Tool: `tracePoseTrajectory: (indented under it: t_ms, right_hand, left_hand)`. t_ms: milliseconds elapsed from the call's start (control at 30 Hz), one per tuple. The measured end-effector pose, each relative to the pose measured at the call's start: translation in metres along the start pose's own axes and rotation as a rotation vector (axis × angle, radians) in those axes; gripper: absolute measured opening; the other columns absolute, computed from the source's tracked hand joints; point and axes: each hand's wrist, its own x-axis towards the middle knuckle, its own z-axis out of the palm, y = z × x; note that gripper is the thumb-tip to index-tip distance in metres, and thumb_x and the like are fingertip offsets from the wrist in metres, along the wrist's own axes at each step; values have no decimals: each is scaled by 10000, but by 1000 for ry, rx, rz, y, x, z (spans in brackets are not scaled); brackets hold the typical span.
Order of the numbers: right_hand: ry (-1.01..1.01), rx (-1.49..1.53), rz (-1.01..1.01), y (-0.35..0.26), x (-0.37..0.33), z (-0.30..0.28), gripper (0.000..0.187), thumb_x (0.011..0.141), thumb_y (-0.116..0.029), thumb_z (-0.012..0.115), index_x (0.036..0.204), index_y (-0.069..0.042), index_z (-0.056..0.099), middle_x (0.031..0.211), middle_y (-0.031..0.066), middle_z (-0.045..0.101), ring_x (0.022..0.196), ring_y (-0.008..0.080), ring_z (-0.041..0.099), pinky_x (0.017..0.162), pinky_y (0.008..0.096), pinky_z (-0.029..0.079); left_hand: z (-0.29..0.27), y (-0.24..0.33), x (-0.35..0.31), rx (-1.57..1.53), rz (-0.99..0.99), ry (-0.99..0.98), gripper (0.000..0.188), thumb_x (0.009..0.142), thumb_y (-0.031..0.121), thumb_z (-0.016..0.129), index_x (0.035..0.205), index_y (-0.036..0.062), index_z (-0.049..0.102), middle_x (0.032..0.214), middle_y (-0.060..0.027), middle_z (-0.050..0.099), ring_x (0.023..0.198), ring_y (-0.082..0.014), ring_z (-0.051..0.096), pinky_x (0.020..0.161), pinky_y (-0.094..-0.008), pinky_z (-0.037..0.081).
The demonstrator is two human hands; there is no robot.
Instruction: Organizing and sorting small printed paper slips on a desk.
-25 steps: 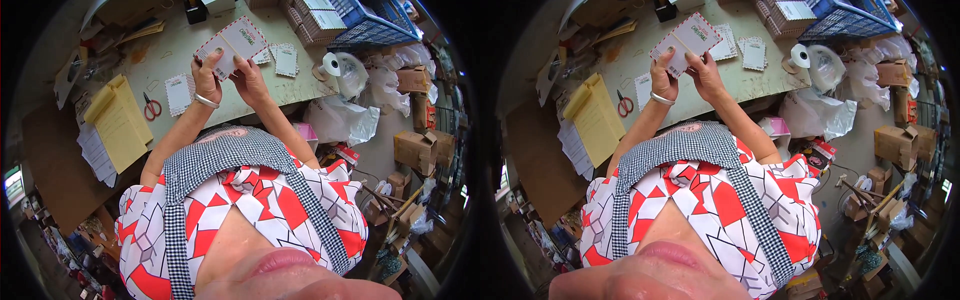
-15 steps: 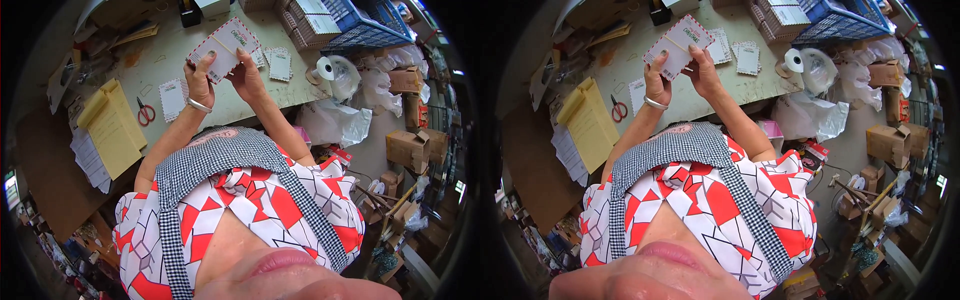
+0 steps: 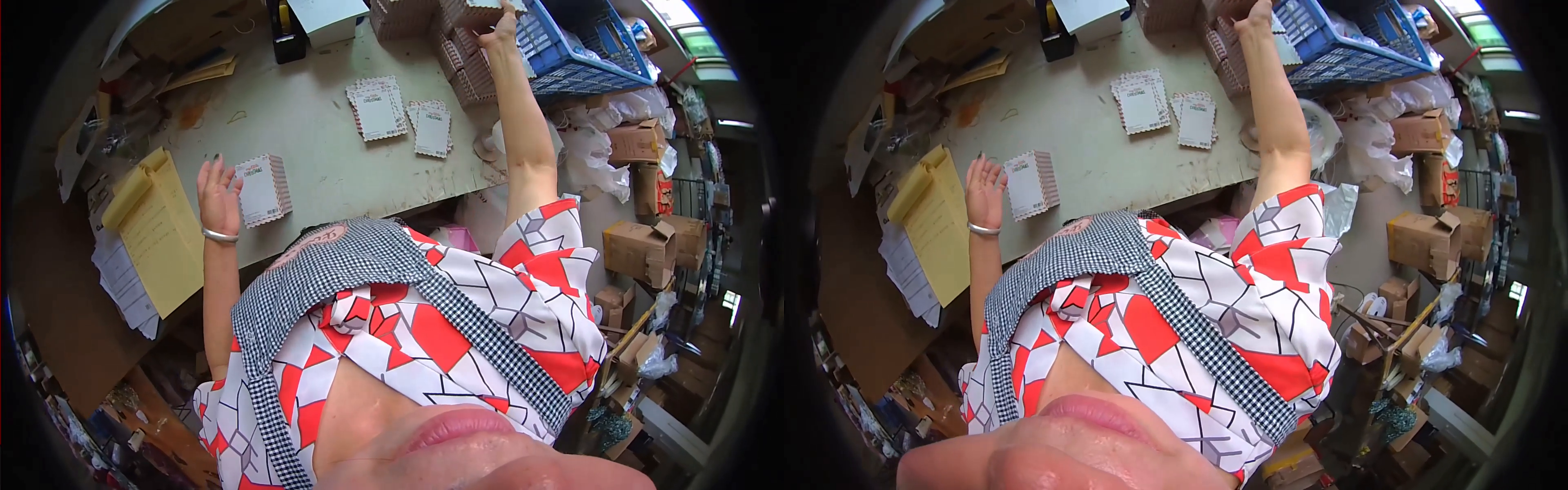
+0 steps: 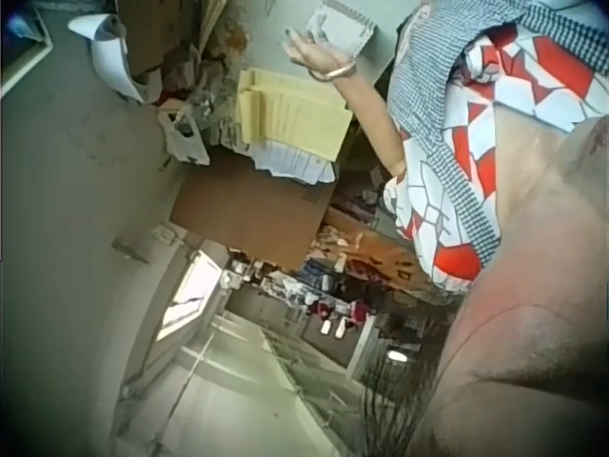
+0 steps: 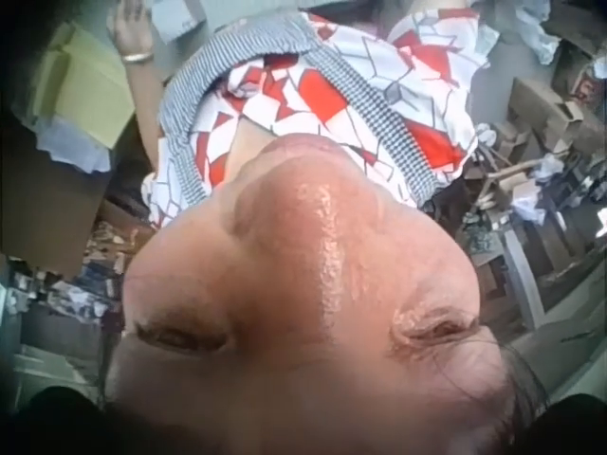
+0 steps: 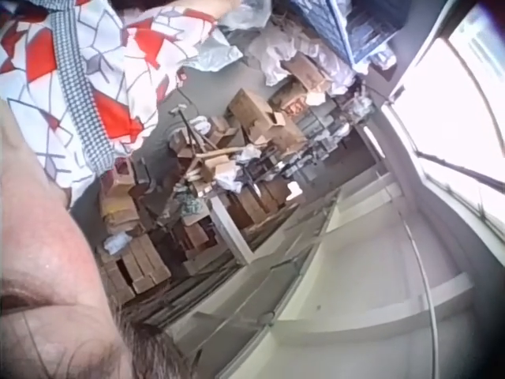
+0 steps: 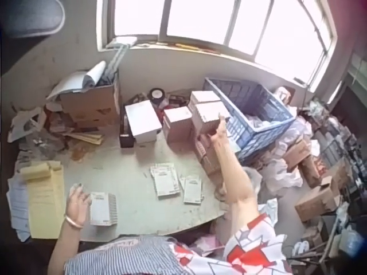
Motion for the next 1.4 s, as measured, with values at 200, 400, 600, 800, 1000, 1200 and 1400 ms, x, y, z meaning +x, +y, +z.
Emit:
tracePoseTrajectory:
  t_ms: [200, 400, 600, 800, 1000, 1200, 1400]
  right_hand:
    - [63, -88, -213, -39, 46, -1, 595, 754, -446, 592, 1214, -73, 534, 1265, 105, 529, 1160, 297, 488, 996, 483, 346]
    - [70, -149, -167, -45, 0, 32, 583, 754, -419, 621, 1201, -56, 528, 1215, 91, 560, 1082, 277, 546, 966, 446, 389]
    - [-1, -202, -131, -42, 9, 31, 647, 739, -443, 625, 1234, -49, 495, 1242, 123, 533, 1104, 294, 524, 976, 472, 368]
    - [51, -190, -150, -38, 18, 34, 537, 789, -395, 602, 1184, -42, 517, 1202, 138, 558, 1109, 318, 530, 983, 545, 339]
    - [134, -536, -90, -55, 64, 8, 772, 842, -490, 535, 1356, 34, 297, 1391, 236, 358, 1258, 386, 391, 1039, 562, 239]
    - [196, -481, 186, -44, 43, 34, 797, 818, -486, 557, 1331, 66, 294, 1328, 222, 426, 1188, 346, 471, 923, 510, 414]
    - [342, -624, 77, -66, 92, 18, 800, 800, -480, 570, 1306, 84, 311, 1275, 211, 466, 1125, 337, 507, 873, 494, 441]
  left_hand:
    - [-58, 6, -10, -92, 43, 161, 371, 841, 231, 652, 1122, 92, 454, 988, -25, 499, 891, -161, 514, 763, -320, 427]
    - [-74, 5, -14, -154, 47, 222, 275, 846, 240, 646, 1031, 109, 489, 931, -21, 497, 868, -156, 526, 743, -312, 437]
    - [-78, -2, 0, -174, -21, 163, 290, 835, 244, 660, 1034, 114, 493, 934, -22, 491, 912, -179, 512, 772, -333, 426]
    - [-83, -8, -1, -203, -58, 184, 237, 837, 244, 658, 965, 109, 511, 919, -30, 504, 901, -177, 519, 779, -336, 427]
    - [-89, -12, -2, -222, -66, 148, 342, 841, 245, 655, 999, -11, 491, 964, -92, 514, 906, -209, 558, 794, -328, 479]
    - [-89, -16, -8, -229, -91, 181, 205, 861, 255, 626, 956, 100, 531, 931, -40, 558, 892, -165, 543, 778, -325, 434]
    - [-69, 1, -20, -205, -119, 162, 245, 872, 257, 610, 1030, 87, 534, 971, -46, 555, 935, -176, 537, 828, -327, 425]
